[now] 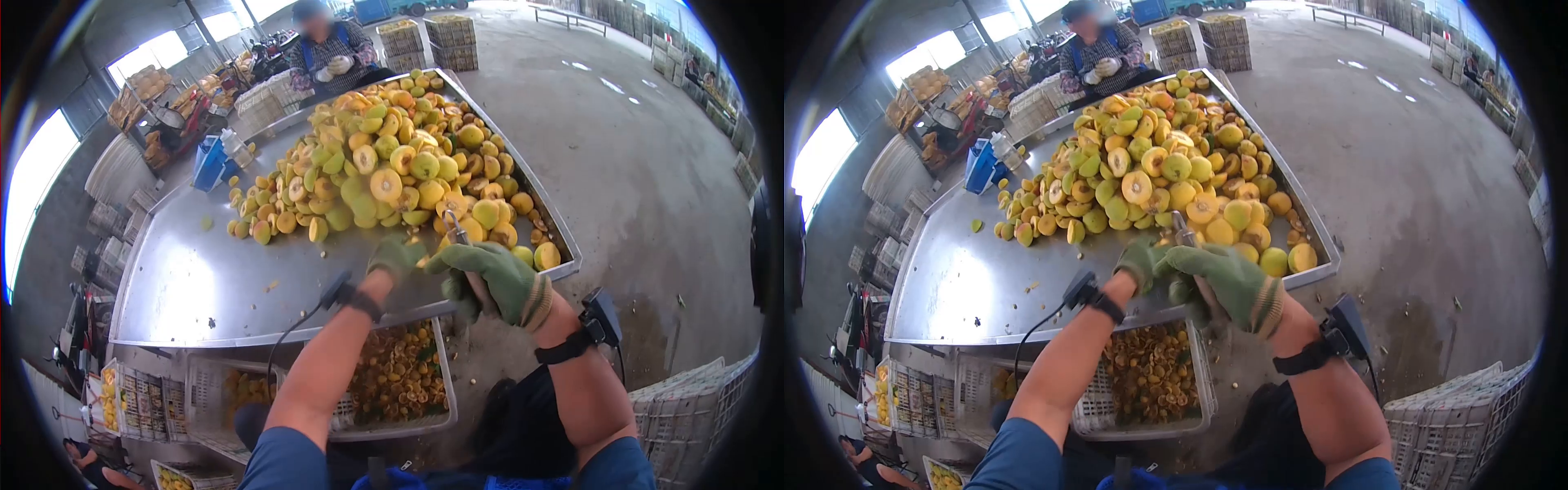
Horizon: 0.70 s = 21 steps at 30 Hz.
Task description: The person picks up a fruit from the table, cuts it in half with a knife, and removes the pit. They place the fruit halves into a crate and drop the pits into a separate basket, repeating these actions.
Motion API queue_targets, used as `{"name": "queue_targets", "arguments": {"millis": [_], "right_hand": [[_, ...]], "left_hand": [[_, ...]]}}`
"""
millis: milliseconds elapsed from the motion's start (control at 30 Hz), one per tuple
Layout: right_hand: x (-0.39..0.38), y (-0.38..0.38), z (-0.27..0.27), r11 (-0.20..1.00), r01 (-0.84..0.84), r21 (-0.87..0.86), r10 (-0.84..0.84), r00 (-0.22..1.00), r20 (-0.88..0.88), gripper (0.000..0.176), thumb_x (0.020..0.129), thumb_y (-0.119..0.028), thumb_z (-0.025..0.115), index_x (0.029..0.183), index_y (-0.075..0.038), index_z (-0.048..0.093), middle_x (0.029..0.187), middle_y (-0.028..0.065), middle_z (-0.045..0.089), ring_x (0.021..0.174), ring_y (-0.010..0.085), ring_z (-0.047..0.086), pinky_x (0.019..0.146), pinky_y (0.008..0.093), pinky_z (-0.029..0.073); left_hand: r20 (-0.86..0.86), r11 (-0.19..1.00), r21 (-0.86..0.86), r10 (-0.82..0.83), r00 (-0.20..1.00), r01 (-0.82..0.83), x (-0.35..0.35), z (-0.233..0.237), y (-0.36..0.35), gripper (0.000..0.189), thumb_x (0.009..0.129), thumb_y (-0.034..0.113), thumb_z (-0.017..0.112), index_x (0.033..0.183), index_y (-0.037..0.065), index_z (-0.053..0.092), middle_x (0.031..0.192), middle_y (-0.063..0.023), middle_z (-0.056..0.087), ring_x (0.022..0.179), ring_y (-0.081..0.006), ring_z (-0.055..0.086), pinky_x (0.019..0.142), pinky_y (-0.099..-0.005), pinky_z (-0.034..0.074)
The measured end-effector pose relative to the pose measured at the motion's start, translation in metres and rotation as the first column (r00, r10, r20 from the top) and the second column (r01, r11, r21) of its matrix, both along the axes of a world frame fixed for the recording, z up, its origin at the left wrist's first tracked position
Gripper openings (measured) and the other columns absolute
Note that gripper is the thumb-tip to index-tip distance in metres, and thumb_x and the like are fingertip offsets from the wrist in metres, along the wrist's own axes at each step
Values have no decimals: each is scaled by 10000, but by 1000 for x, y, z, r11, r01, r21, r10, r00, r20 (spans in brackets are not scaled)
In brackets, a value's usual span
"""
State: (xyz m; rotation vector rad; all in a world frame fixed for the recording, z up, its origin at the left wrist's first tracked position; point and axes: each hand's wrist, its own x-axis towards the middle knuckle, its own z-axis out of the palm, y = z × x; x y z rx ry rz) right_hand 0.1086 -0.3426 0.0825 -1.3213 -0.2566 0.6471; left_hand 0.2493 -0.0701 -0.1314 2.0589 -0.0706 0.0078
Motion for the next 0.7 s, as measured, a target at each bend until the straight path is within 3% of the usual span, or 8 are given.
{"name": "queue_targets", "arguments": {"millis": [100,167,267,400,433,500,567,700], "right_hand": [[-2,16,-3,956,-125,267,176,968,-177,520,1042,-428,482,1326,-18,632,1015,107,711,830,192,702,745,327,583],[-1,32,-10,903,-167,395,264,942,-206,550,1048,-410,503,1441,-27,527,1177,138,695,1058,234,694,903,387,576],[-11,56,-17,961,-220,168,237,968,-85,484,1046,-330,557,1415,-17,538,1169,110,697,976,175,702,841,317,588],[-29,99,-23,955,-249,-164,267,958,101,468,1050,-320,568,1430,-47,540,1091,80,692,892,144,697,741,287,590],[-36,109,-23,951,-242,-194,256,965,50,437,1050,-346,569,1339,-19,594,959,64,691,747,114,678,620,264,551],[-44,127,-29,940,-264,-215,280,959,47,405,1046,-364,575,1234,-8,623,870,49,677,664,99,647,563,261,512],[-49,141,-39,933,-267,-243,295,951,90,381,1042,-383,582,1064,-6,636,747,25,641,575,88,601,514,268,472],[-53,159,-33,854,-339,-395,386,921,45,367,1042,-378,581,1044,-15,635,751,28,637,576,91,596,523,271,471]], "left_hand": [[130,975,-127,-163,978,180,-79,82,21,322,990,277,626,1173,16,672,979,-84,734,712,-142,673,573,-253,521],[-350,829,-540,-66,935,-143,-126,133,35,288,1001,273,621,1167,42,670,958,-60,727,663,-115,645,517,-225,491],[-341,647,-728,-54,939,-228,-183,164,59,284,1006,271,621,1213,78,649,950,-56,715,648,-96,629,473,-213,471],[-340,485,-797,128,931,-358,-225,158,79,348,1010,310,620,1274,83,607,1048,-123,716,721,-207,706,491,-244,521],[-339,454,-817,121,933,-356,-227,153,84,359,1015,321,610,1279,78,604,1068,-129,714,739,-221,712,509,-250,537],[-346,377,-853,109,932,-361,-234,141,92,383,1024,343,589,1289,67,599,1108,-143,709,777,-251,723,544,-263,569],[-270,482,-833,71,960,-270,-241,136,103,423,1045,382,543,1311,56,589,1122,-131,705,791,-235,720,574,-270,582],[-128,693,-691,164,978,-207,-255,124,113,492,1087,425,447,1354,29,566,1134,-110,696,856,-196,712,601,-281,584]]}}
